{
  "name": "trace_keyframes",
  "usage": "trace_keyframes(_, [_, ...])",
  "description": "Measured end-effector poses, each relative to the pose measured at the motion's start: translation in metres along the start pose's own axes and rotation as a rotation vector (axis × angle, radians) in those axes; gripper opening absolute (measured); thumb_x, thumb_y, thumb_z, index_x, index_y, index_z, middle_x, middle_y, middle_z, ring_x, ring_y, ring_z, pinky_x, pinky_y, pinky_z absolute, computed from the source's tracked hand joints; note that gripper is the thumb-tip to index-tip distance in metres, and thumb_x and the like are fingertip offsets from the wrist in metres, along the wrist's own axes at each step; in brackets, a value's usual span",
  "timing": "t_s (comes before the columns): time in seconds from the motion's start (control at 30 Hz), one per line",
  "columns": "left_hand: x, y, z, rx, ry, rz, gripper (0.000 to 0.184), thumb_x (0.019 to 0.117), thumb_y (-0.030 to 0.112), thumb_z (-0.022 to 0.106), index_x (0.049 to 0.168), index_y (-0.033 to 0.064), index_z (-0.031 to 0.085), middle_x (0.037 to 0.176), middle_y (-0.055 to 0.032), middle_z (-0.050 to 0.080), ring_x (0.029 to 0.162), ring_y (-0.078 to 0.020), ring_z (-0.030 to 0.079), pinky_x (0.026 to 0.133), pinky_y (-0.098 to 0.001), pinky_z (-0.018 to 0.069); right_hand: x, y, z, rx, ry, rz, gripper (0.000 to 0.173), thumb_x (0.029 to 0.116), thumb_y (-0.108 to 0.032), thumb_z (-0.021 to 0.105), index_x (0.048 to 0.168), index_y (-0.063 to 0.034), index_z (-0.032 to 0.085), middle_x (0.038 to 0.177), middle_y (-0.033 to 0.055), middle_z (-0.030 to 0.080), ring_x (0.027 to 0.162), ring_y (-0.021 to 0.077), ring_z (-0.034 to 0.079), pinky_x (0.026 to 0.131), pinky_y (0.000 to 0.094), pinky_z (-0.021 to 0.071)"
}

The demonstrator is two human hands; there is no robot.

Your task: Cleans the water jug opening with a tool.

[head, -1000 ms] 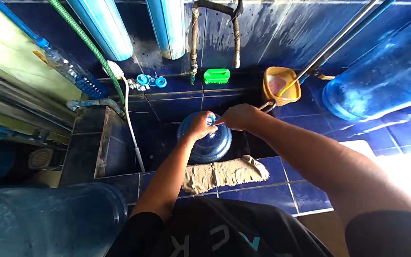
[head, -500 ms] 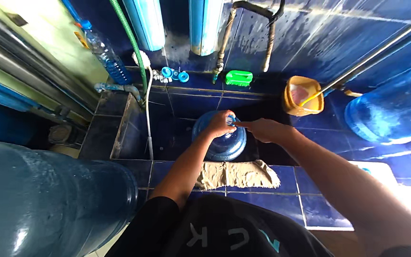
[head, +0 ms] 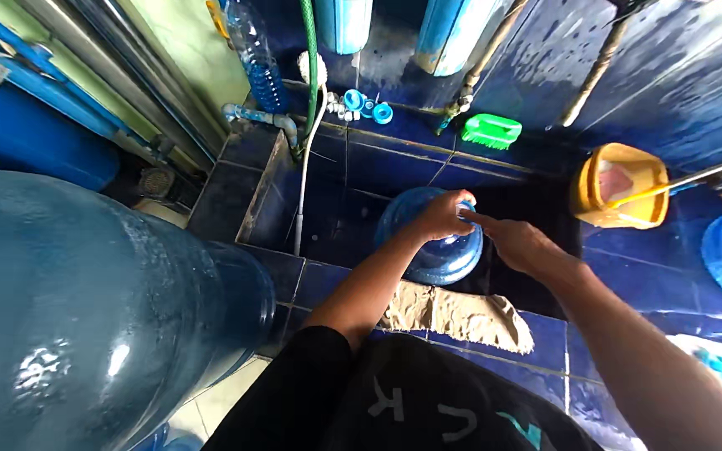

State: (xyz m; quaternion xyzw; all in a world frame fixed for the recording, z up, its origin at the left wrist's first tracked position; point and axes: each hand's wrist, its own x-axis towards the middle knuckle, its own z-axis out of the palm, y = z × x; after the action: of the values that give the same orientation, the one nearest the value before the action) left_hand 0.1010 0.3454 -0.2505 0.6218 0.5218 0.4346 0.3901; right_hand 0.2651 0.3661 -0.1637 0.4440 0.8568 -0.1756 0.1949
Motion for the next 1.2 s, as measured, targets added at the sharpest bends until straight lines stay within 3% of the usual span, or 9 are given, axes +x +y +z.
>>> trace_keyframes(0.23, [0.001,-0.006,0.000,-0.019,-0.012,0.064,0.056,0.0804,0.004,0.084,0.130,-0.0085,0.060,0.129,-0.0259,0.064,0.124,-0.0320,0.061,0.109,-0.0447,0.0474,0.005,0.012,0.030,0.433,0.166,0.019,0.049,0.1117,-0.011,0.038,0.160,-0.0204,0.039,0.134,0.0314,0.061,0.120,0.0523,0.061,0.101,0.0688,0.0440])
trace_keyframes(0.37, [-0.012,0.001,-0.012,-0.175,-0.080,-0.002,0.039,0.1029,0.005,0.055,0.141,-0.0043,0.054,0.142,-0.0214,0.058,0.131,-0.0289,0.057,0.112,-0.0428,0.0439,0.008,0.014,0.031,0.278,0.236,0.039,0.064,0.1045,0.001,0.045,0.159,-0.0320,0.041,0.133,0.0290,0.063,0.119,0.0518,0.062,0.099,0.0691,0.0471])
trace_keyframes(0.53, [-0.007,-0.001,-0.006,-0.213,0.000,-0.141,0.057,0.0965,0.001,0.066,0.148,-0.0023,0.043,0.140,-0.0263,0.056,0.125,-0.0332,0.059,0.106,-0.0468,0.0492,0.021,0.012,0.031,0.209,0.344,0.068,0.072,0.1015,0.002,0.050,0.156,-0.0438,0.042,0.127,0.0308,0.062,0.104,0.0522,0.065,0.083,0.0672,0.0529])
trace_keyframes(0.67, [-0.005,-0.007,-0.010,-0.283,-0.011,-0.136,0.051,0.0966,0.001,0.065,0.143,-0.0067,0.047,0.134,-0.0244,0.060,0.121,-0.0271,0.062,0.106,-0.0415,0.0502,0.029,0.008,0.026,0.182,0.355,0.039,0.072,0.1015,0.003,0.049,0.156,-0.0434,0.041,0.129,0.0306,0.062,0.103,0.0527,0.066,0.081,0.0681,0.0529])
trace_keyframes(0.77, [-0.004,-0.034,-0.025,-0.487,-0.089,-0.128,0.058,0.1011,0.012,0.053,0.154,-0.0007,0.034,0.139,-0.0196,0.057,0.124,-0.0210,0.058,0.107,-0.0391,0.0479,0.028,0.003,0.020,0.164,0.350,0.010,0.072,0.1010,0.004,0.046,0.157,-0.0415,0.042,0.133,0.0306,0.061,0.111,0.0538,0.064,0.085,0.0707,0.0509])
trace_keyframes(0.83, [-0.008,-0.061,-0.051,-0.511,0.004,-0.235,0.050,0.1058,0.018,0.047,0.150,-0.0018,0.038,0.132,-0.0183,0.063,0.113,-0.0203,0.065,0.101,-0.0380,0.0535,0.029,0.001,0.022,0.164,0.373,-0.013,0.072,0.1011,0.006,0.046,0.157,-0.0397,0.043,0.130,0.0312,0.062,0.110,0.0548,0.064,0.084,0.0716,0.0510])
trace_keyframes(0.9, [-0.016,-0.096,-0.087,-0.245,0.151,-0.462,0.039,0.1098,0.018,0.040,0.142,-0.0028,0.047,0.123,-0.0189,0.065,0.096,-0.0228,0.069,0.085,-0.0402,0.0587,0.029,0.006,0.028,0.191,0.407,-0.038,0.069,0.1018,0.005,0.048,0.157,-0.0354,0.044,0.125,0.0314,0.064,0.107,0.0547,0.065,0.085,0.0708,0.0517])
trace_keyframes(1.03, [-0.059,-0.188,-0.130,0.497,-0.137,-0.822,0.033,0.1035,0.011,0.055,0.128,-0.0109,0.060,0.131,-0.0353,0.059,0.125,-0.0498,0.057,0.104,-0.0661,0.0444,0.030,0.011,0.041,0.350,0.446,-0.130,0.052,0.1049,0.004,0.046,0.153,-0.0157,0.051,0.129,0.0300,0.065,0.115,0.0513,0.064,0.097,0.0664,0.0493])
trace_keyframes(1.2, [-0.095,-0.264,-0.147,0.683,-0.426,-1.017,0.033,0.0981,0.012,0.065,0.124,-0.0079,0.065,0.131,-0.0309,0.062,0.128,-0.0469,0.056,0.106,-0.0654,0.0428,0.034,0.016,0.056,0.506,0.533,-0.188,0.039,0.1041,0.001,0.049,0.141,-0.0023,0.062,0.122,0.0287,0.069,0.109,0.0447,0.069,0.097,0.0574,0.0529])
